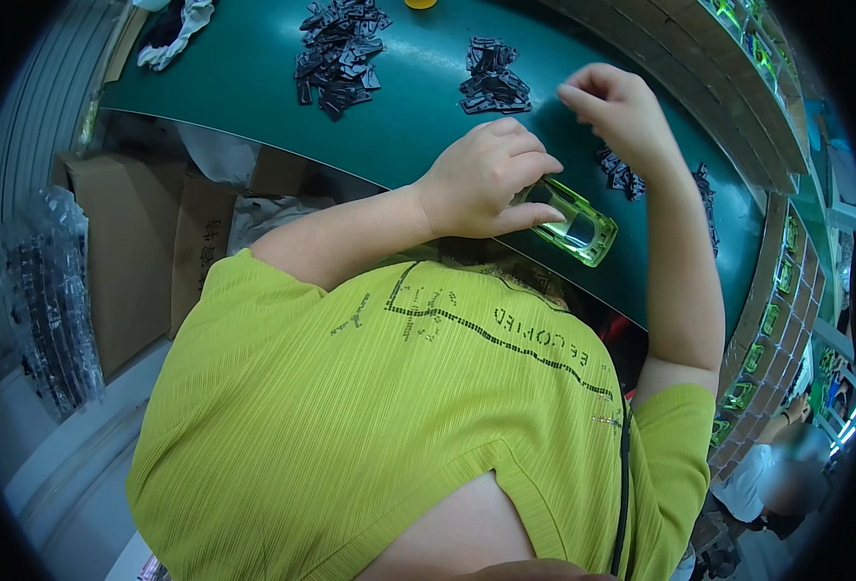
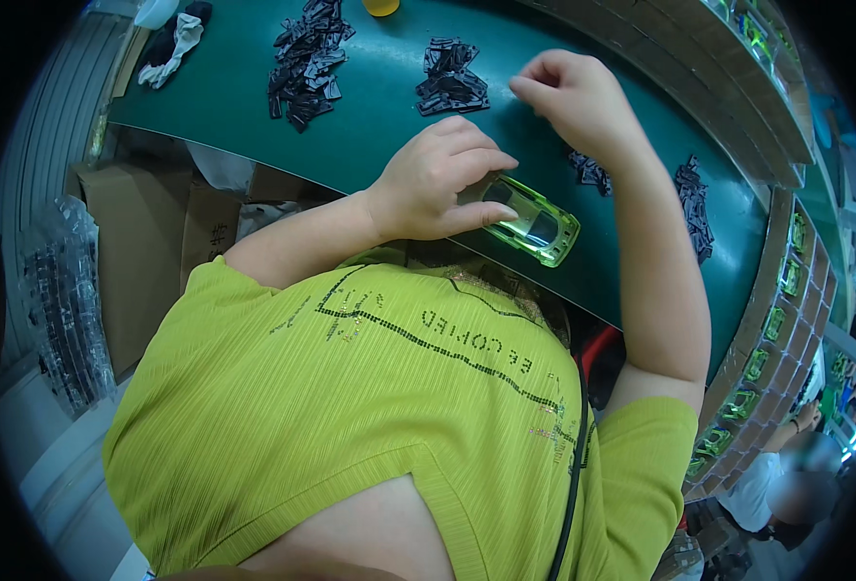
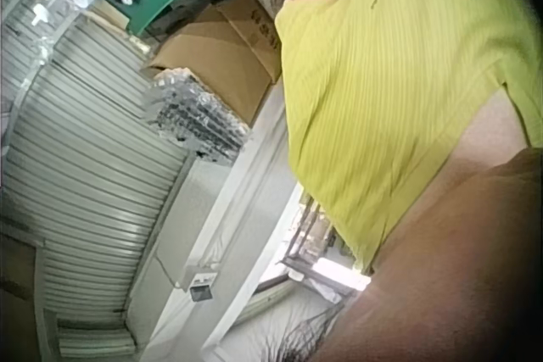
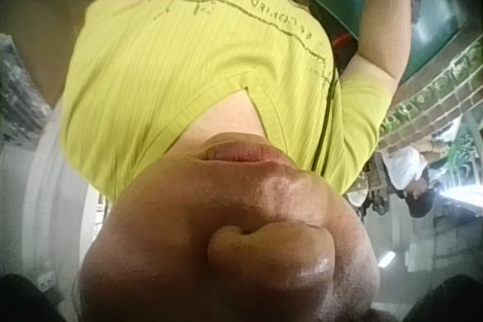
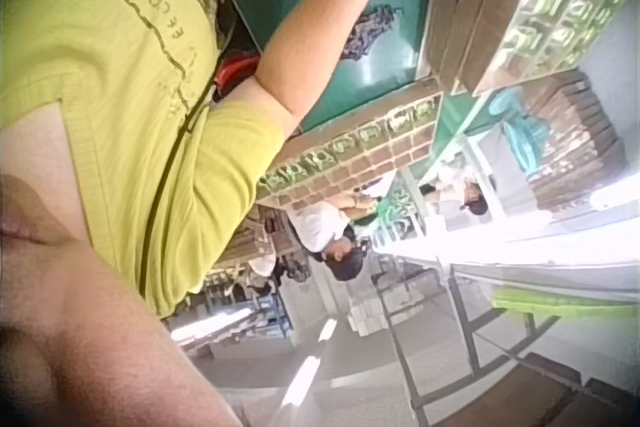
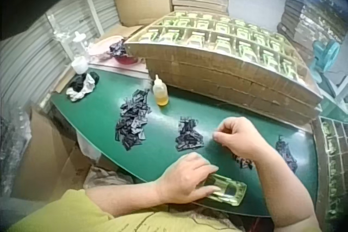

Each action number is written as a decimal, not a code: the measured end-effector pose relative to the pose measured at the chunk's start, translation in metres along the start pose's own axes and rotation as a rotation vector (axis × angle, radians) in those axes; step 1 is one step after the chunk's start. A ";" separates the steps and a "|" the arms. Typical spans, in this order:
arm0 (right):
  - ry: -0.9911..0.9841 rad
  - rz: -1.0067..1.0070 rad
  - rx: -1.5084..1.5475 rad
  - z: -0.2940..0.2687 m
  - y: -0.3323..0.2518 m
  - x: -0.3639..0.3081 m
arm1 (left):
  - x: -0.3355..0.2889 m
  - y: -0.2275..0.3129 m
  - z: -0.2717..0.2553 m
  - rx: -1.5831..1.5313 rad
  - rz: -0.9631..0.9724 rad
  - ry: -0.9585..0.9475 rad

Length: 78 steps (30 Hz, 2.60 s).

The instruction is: The person applies adhesive from a bottle onto small plastic components, then takes toy car bodies and attaches the plastic components to them by hand.

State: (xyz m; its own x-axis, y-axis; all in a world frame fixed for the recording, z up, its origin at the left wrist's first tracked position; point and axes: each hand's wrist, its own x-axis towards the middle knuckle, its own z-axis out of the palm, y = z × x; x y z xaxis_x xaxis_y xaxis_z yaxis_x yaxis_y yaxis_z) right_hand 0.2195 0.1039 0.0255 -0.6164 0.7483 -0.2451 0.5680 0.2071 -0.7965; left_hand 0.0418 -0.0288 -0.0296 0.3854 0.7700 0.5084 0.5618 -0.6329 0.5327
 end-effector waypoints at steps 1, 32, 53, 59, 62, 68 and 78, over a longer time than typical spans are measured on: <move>0.104 -0.045 -0.090 0.010 0.003 0.011 | 0.001 0.000 -0.001 -0.001 0.003 0.002; 0.353 -0.464 -0.482 0.057 0.007 -0.118 | 0.008 0.001 0.004 -0.064 0.116 -0.005; 0.311 -0.392 -0.384 0.061 0.005 -0.119 | 0.008 0.000 0.005 -0.086 0.125 -0.013; 0.277 -0.349 -0.385 0.060 0.004 -0.114 | 0.008 0.003 0.006 -0.097 0.080 -0.003; 0.245 -0.315 -0.361 0.058 0.003 -0.115 | 0.007 0.001 0.009 -0.153 0.099 0.037; 0.229 -0.255 -0.097 0.057 0.005 -0.118 | 0.006 0.006 0.006 -0.043 0.088 -0.038; 0.302 -0.510 -0.241 0.066 0.021 -0.114 | 0.012 0.016 -0.002 -0.006 0.041 -0.094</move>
State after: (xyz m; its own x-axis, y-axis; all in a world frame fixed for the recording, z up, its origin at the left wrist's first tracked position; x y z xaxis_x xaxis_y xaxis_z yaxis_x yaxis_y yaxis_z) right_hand 0.2656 -0.0184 0.0007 -0.6809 0.6557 0.3261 0.3722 0.6933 -0.6171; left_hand 0.0540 -0.0294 -0.0135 0.4756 0.7473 0.4641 0.5398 -0.6645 0.5167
